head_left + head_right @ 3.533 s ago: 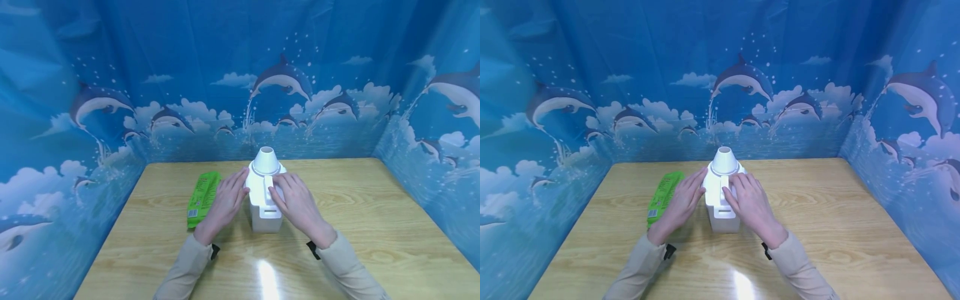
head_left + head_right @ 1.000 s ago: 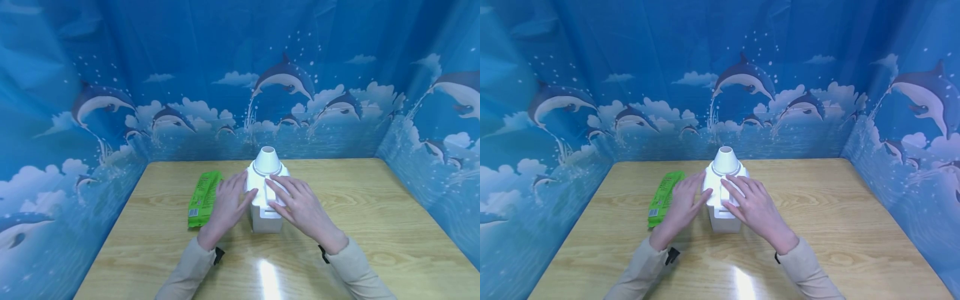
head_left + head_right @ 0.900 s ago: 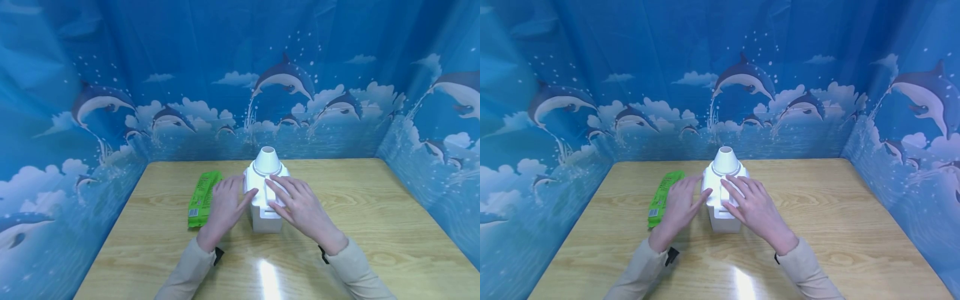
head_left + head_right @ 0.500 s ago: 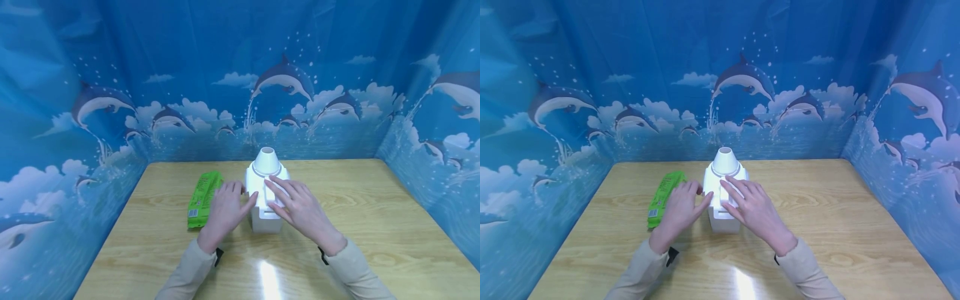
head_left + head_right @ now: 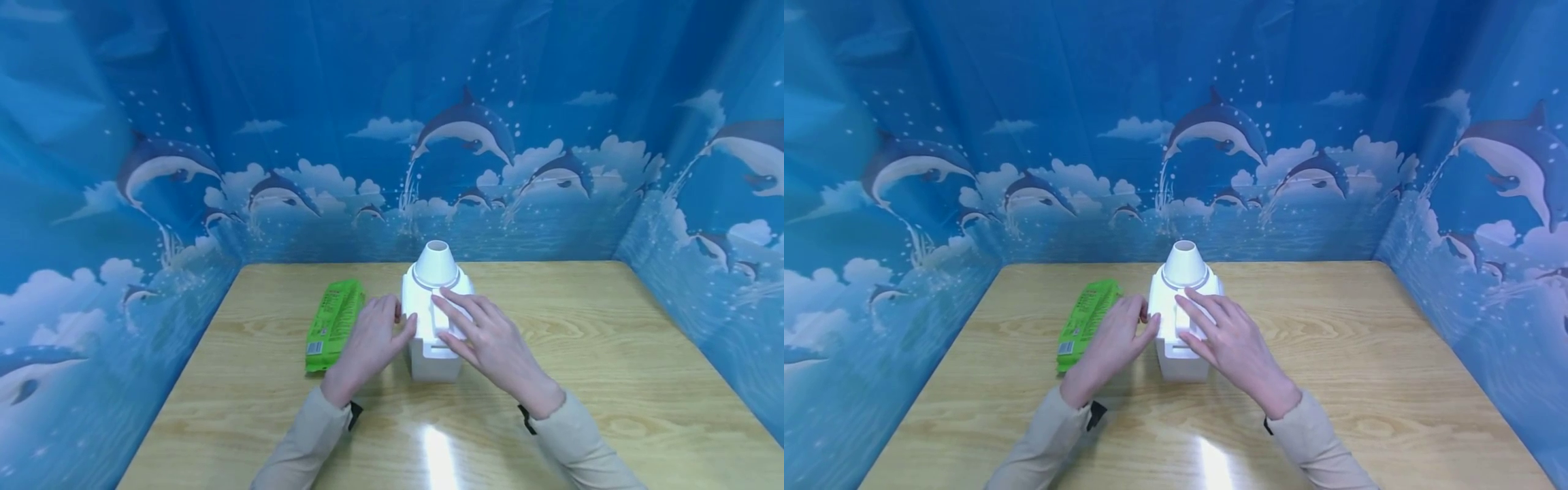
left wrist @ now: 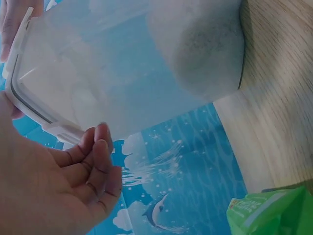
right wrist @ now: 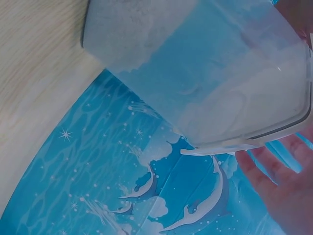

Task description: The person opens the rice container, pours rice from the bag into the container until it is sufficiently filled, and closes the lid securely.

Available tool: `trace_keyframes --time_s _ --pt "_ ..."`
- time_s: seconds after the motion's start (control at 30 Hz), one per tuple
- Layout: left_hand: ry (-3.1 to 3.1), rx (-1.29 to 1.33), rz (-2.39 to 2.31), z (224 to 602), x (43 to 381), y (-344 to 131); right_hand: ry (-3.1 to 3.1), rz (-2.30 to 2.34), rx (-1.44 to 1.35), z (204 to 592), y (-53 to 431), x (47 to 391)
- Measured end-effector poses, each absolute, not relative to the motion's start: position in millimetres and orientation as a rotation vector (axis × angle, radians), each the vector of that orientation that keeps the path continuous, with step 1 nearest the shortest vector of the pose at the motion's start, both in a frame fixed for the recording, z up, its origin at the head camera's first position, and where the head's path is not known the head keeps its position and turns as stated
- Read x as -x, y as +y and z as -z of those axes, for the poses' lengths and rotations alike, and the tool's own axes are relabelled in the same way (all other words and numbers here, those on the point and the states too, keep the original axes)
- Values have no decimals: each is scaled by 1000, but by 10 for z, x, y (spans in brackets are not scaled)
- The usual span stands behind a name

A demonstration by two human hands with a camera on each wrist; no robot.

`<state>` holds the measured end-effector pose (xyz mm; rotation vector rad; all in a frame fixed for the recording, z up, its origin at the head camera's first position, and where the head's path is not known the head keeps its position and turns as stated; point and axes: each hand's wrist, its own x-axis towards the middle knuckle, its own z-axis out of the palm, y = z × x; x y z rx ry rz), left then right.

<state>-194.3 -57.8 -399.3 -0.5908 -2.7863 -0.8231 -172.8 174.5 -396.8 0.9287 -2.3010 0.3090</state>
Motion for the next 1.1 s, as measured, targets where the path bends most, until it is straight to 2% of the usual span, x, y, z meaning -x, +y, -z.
trace_keyframes --time_s 1.1 --pt "-2751 654 807 4070 1990 -540 -2309 -331 -919 3961 1730 1724"
